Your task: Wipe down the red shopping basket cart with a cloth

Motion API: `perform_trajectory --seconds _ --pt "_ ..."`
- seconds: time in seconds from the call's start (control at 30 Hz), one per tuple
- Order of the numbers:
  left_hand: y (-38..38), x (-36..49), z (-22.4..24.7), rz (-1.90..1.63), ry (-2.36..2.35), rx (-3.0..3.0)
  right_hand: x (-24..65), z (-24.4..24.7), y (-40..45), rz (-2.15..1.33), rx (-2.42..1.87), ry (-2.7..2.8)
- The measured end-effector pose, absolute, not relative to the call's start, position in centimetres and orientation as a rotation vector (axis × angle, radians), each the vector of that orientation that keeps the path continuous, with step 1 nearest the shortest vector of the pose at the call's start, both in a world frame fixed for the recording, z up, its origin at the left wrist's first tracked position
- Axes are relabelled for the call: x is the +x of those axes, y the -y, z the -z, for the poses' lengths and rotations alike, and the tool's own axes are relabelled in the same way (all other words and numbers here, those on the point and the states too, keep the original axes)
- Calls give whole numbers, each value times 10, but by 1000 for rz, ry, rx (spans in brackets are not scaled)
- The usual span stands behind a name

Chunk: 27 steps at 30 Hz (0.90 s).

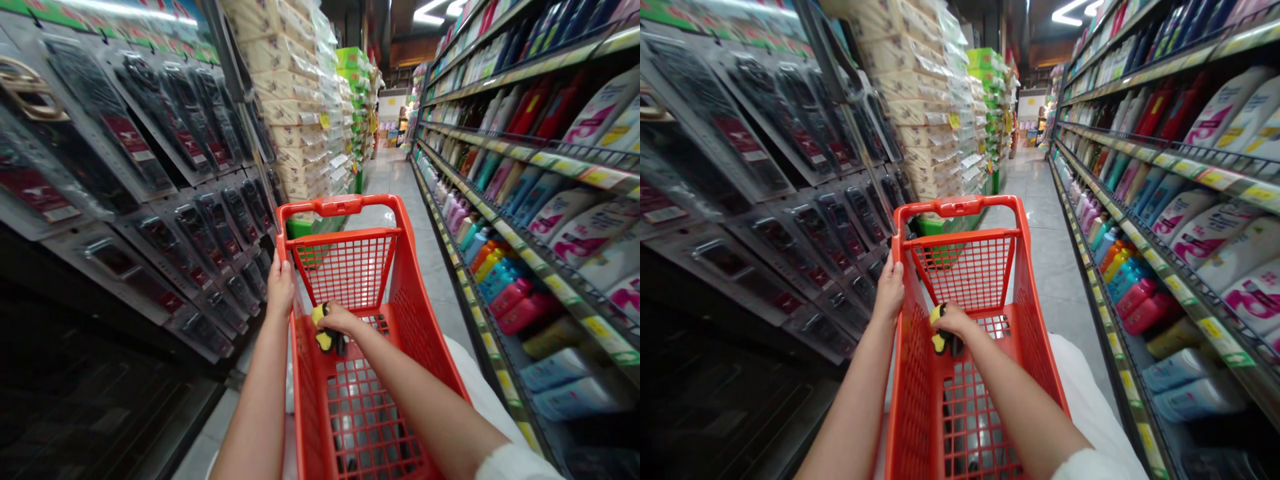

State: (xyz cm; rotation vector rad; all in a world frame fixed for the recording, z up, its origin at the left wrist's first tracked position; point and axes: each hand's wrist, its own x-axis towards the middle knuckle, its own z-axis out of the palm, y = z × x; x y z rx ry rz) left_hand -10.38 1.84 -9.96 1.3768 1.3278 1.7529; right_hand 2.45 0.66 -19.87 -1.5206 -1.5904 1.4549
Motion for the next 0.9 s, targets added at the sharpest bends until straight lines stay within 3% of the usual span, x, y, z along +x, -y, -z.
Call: perform_trajectory --seconds 0.17,0.3,0.5,0.63,0.73,0.9 --pt "-20 -104 101 -1766 -1315 1404 82 236 1 -670 -2061 1952" --pt "-20 -104 104 -1770 -1319 1406 72 277 28 -270 -2086 2120" --pt "-18 -104 107 -1776 -1330 1402 -3 279 21 -407 -1577 2443" --pt "-19 -104 108 -1774 -1345 1390 -30 269 -5 -514 -1616 2417" --pt "-20 -105 108 -1770 -1359 1383 -23 265 -7 -521 -1582 2471" --pt "-19 -103 108 -1788 -1359 1386 19 272 29 -431 -1176 2744"
